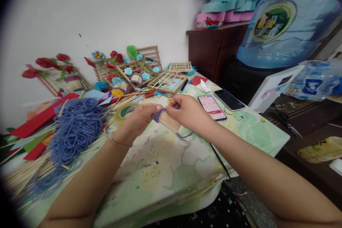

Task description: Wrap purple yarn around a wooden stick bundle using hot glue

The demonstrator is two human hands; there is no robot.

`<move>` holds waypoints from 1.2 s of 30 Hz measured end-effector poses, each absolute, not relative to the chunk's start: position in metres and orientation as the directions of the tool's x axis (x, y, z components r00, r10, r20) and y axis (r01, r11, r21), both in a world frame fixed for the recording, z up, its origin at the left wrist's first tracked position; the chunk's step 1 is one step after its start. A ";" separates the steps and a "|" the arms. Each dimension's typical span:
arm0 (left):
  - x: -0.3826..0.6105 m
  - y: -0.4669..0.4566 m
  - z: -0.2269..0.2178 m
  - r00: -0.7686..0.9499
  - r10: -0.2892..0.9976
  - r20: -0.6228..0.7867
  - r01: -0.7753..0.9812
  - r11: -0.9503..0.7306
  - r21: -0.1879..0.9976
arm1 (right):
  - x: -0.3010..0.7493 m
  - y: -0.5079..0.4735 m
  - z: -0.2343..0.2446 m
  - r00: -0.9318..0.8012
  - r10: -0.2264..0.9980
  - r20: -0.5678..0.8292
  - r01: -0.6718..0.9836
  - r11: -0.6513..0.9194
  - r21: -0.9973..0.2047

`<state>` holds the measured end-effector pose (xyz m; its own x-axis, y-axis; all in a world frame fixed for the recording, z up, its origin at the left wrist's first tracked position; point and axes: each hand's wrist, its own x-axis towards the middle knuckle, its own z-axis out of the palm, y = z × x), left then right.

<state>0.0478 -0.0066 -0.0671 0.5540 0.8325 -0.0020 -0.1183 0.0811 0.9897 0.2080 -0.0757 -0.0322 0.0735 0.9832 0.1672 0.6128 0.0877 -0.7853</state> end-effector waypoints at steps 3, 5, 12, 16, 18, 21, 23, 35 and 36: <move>0.047 -0.006 -0.068 0.562 0.827 0.009 -0.118 0.070 0.991 | 0.209 -0.075 -0.033 0.071 0.982 0.173 0.621 0.092 -0.778; 0.047 -0.007 -0.068 0.576 0.817 0.017 -0.120 0.064 0.991 | 0.210 -0.074 -0.035 0.072 0.980 0.185 0.619 0.101 -0.779; 0.048 -0.007 -0.068 0.559 0.829 0.004 -0.122 0.078 0.990 | 0.211 -0.073 -0.039 0.067 0.978 0.199 0.594 0.121 -0.795; 0.048 -0.006 -0.070 0.531 0.847 0.029 -0.125 0.044 0.991 | 0.211 -0.072 -0.040 0.079 0.975 0.205 0.589 0.120 -0.799; 0.049 -0.006 -0.072 0.505 0.862 0.046 -0.123 0.019 0.992 | 0.212 -0.071 -0.040 0.082 0.972 0.219 0.581 0.133 -0.803; 0.050 -0.006 -0.073 0.418 0.904 0.095 -0.135 -0.042 0.990 | 0.214 -0.071 -0.039 0.084 0.970 0.229 0.547 0.147 -0.824; 0.052 -0.005 -0.074 0.331 0.935 0.124 -0.138 -0.082 0.987 | 0.215 -0.073 -0.037 0.098 0.970 0.222 0.529 0.138 -0.837; 0.059 -0.008 -0.073 0.109 0.985 0.132 -0.314 -0.091 0.945 | 0.177 -0.081 -0.064 0.171 0.974 0.152 0.008 0.153 -0.988; 0.060 -0.008 -0.073 0.100 0.987 0.128 -0.329 -0.088 0.940 | 0.173 -0.081 -0.068 0.177 0.973 0.148 -0.035 0.157 -0.987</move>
